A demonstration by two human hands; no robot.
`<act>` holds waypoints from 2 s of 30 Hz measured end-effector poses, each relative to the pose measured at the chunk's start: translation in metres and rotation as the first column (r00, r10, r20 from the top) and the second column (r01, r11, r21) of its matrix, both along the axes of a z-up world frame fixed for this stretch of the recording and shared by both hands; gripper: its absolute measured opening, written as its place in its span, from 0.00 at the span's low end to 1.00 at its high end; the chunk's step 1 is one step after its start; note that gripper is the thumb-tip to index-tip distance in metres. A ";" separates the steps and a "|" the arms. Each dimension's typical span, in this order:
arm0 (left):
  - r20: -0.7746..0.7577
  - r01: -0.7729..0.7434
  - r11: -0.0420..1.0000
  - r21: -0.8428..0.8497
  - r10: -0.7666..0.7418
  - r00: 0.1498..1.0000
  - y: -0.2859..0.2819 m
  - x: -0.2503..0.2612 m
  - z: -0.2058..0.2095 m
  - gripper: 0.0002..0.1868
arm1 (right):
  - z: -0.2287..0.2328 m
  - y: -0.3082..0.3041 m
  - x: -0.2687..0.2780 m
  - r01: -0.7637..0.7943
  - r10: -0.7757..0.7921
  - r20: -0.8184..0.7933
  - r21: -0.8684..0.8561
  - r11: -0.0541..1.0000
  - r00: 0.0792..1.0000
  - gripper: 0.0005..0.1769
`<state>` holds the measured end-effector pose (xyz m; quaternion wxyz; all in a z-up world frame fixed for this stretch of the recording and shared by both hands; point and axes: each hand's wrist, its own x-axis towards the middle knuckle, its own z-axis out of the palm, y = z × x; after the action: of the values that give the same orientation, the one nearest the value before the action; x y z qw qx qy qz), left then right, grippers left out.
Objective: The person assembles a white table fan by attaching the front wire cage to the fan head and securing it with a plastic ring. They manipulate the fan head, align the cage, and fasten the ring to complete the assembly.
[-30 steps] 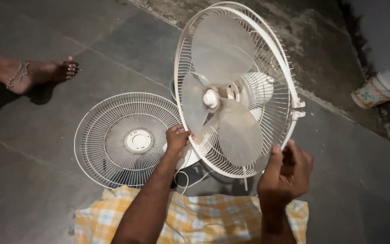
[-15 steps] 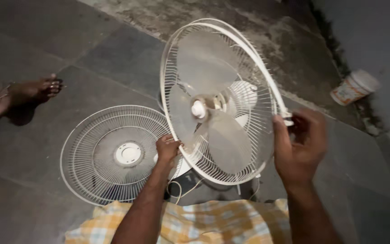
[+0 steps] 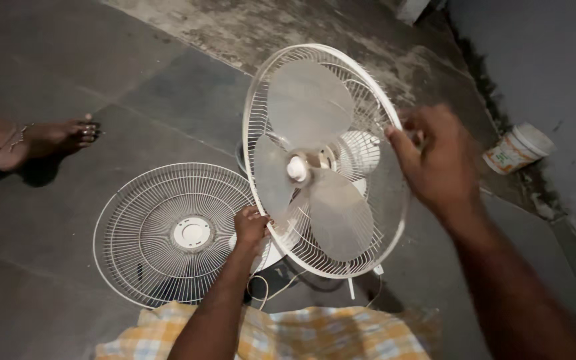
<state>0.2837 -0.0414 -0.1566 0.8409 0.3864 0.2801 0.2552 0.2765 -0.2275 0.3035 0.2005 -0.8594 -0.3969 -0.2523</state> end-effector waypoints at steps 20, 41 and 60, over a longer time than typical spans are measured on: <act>-0.003 0.020 0.999 -0.041 -0.020 1.000 -0.004 0.009 -0.016 0.14 | 0.052 0.153 0.081 0.091 -0.083 0.038 -0.496 0.864 0.996 0.14; -0.043 0.043 0.997 -0.059 -0.045 0.998 -0.012 0.007 -0.006 0.13 | 0.041 0.218 0.107 0.139 -0.271 -0.105 -0.654 0.743 0.957 0.17; -0.018 0.067 0.995 -0.070 -0.069 0.997 -0.009 0.012 -0.013 0.14 | -0.006 0.237 0.130 0.089 0.314 0.469 -0.656 0.749 0.825 0.08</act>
<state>0.2961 -0.0509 -0.1692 0.8590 0.3690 0.2841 0.2125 0.4068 0.0094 0.2976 -0.2198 -0.7365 -0.5532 -0.3215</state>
